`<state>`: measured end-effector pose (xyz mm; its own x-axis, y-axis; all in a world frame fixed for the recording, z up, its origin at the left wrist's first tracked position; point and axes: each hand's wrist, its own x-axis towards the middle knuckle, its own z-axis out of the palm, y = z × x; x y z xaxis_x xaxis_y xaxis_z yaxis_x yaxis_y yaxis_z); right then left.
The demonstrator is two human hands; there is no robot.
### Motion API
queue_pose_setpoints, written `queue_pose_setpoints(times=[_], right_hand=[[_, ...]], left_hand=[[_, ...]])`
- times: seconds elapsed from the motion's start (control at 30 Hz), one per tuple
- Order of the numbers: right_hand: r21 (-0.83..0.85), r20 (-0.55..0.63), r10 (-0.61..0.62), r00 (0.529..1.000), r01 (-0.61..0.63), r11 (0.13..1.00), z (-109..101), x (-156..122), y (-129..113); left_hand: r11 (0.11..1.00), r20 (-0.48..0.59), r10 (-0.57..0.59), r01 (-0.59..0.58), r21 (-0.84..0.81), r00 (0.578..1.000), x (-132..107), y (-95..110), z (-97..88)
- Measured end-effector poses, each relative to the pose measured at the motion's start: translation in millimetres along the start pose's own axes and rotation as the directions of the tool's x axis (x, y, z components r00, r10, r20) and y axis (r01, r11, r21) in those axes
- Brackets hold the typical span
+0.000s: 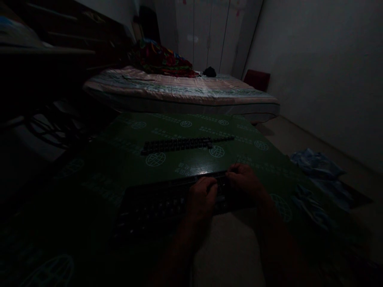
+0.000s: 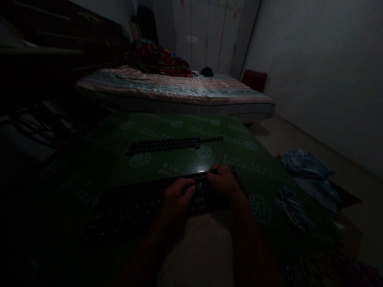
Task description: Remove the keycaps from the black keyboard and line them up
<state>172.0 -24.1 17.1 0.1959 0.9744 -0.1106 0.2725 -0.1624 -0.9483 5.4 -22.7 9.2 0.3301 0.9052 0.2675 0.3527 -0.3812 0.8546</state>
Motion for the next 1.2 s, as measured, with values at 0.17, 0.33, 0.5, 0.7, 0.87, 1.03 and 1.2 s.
queue_pose_setpoints(times=[0.17,0.33,0.5,0.7,0.87,1.03,1.2], right_hand=[[-0.028,-0.048,0.018,0.999,-0.020,0.999,2.0,2.0,-1.7],[-0.174,-0.053,-0.061,0.997,0.051,0.983,1.8,3.3,-0.2],[-0.332,-0.062,-0.167,0.984,0.138,0.933,2.5,5.3,1.1],[-0.322,-0.055,-0.159,0.986,0.133,0.937,1.9,6.9,2.1],[-0.241,-0.048,-0.050,0.998,0.037,0.970,0.5,5.5,0.4],[-0.168,-0.067,0.035,0.997,-0.046,0.985,2.5,4.9,-1.0],[-0.184,-0.097,0.068,0.993,-0.085,0.979,4.7,6.1,0.2]], left_hand=[[0.977,0.060,0.074,-0.084,0.196,0.995,0.1,8.6,-3.8],[0.932,0.174,0.078,-0.134,0.337,0.982,-1.9,19.6,-10.1],[0.884,0.276,0.051,-0.171,0.434,0.960,-1.0,26.5,-9.9],[0.817,0.252,0.030,-0.169,0.551,0.967,11.2,24.7,6.4],[0.805,0.233,0.028,-0.160,0.571,0.972,19.1,15.4,21.0],[0.814,0.243,0.018,-0.155,0.559,0.970,19.9,8.0,24.4],[0.821,0.235,0.002,-0.135,0.555,0.972,18.5,4.1,24.4]])
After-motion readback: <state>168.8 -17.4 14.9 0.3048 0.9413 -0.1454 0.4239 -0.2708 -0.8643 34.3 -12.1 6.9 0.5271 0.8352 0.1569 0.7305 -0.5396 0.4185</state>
